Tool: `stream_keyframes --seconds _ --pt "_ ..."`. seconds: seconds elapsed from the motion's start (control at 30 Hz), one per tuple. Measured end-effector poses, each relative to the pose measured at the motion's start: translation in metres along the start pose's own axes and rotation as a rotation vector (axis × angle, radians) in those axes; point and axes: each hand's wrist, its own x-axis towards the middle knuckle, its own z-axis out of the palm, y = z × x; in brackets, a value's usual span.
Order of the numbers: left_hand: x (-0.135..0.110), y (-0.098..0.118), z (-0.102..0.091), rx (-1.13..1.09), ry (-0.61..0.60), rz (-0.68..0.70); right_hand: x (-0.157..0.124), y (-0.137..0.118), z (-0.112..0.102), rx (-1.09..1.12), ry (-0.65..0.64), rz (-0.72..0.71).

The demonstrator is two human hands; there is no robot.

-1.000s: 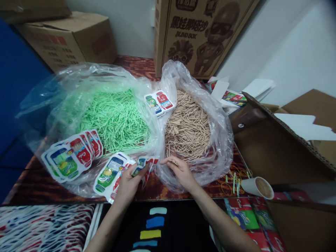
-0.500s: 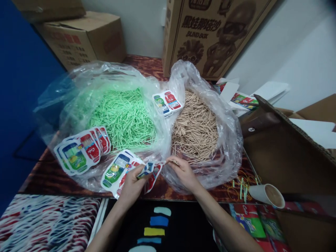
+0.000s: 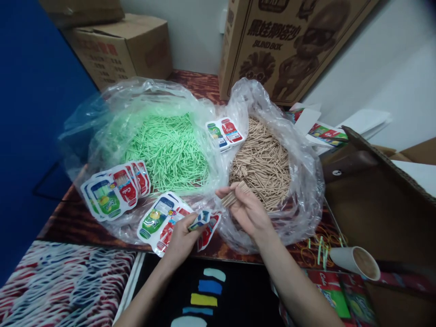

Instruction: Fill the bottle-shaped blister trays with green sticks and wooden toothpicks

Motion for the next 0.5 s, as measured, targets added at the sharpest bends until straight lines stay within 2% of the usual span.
stream_keyframes --seconds 0.1,0.2,0.33,0.5 --pt "0.001 0.003 0.0 -0.037 -0.009 -0.032 0.006 -0.001 0.007 0.235 -0.044 0.102" --pt "0.002 0.004 -0.001 -0.079 -0.016 -0.053 0.005 -0.002 0.012 0.31 -0.079 0.207" --pt "0.001 0.0 -0.001 -0.082 -0.045 -0.065 -0.004 -0.008 0.018 0.185 -0.122 0.221" --pt "0.001 -0.005 -0.002 -0.109 -0.031 -0.055 -0.013 -0.018 0.023 -0.042 -0.283 0.251"
